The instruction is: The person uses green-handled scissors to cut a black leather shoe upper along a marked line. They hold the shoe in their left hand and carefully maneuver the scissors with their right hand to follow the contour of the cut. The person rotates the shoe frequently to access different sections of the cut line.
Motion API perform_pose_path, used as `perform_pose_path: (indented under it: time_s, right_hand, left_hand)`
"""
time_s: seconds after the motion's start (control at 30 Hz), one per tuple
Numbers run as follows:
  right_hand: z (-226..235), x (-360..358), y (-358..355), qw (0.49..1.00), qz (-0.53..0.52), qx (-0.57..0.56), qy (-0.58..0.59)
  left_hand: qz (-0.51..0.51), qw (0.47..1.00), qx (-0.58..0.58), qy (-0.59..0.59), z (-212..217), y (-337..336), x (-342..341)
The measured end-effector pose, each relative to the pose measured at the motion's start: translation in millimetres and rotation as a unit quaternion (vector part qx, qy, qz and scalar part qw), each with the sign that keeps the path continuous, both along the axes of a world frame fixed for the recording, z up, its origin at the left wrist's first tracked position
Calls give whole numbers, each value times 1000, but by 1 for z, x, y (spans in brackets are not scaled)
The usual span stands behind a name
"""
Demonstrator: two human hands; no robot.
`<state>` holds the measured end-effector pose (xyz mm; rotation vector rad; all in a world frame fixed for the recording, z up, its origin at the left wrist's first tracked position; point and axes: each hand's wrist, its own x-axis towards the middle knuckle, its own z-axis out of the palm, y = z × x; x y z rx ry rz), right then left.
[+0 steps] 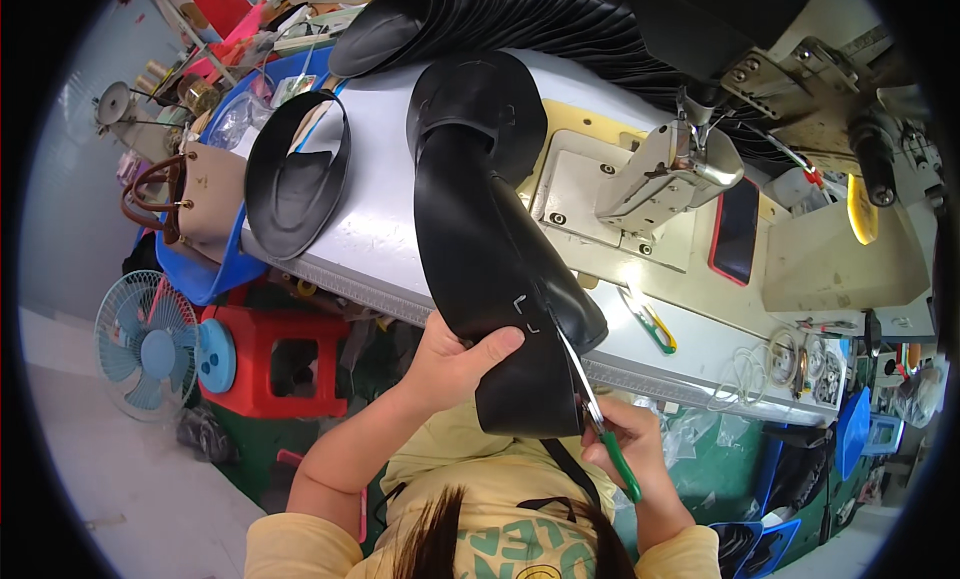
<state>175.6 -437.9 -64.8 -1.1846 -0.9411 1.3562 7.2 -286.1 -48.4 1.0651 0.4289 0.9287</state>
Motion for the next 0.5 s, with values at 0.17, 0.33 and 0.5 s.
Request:
perform_pose_path:
  time_s: [0.17, 0.33, 0.5]
  right_hand:
    - [2, -3, 0, 997, 13, -27, 74]
    - [3, -1, 2, 999, 17, -13, 45]
    - [7, 0, 4, 1000, 19, -13, 2]
  left_hand:
    - [0, 998, 60, -1, -11, -2, -5]
    - [3, 996, 86, 4, -11, -2, -8]
    - [11, 997, 72, 2, -14, -4, -9]
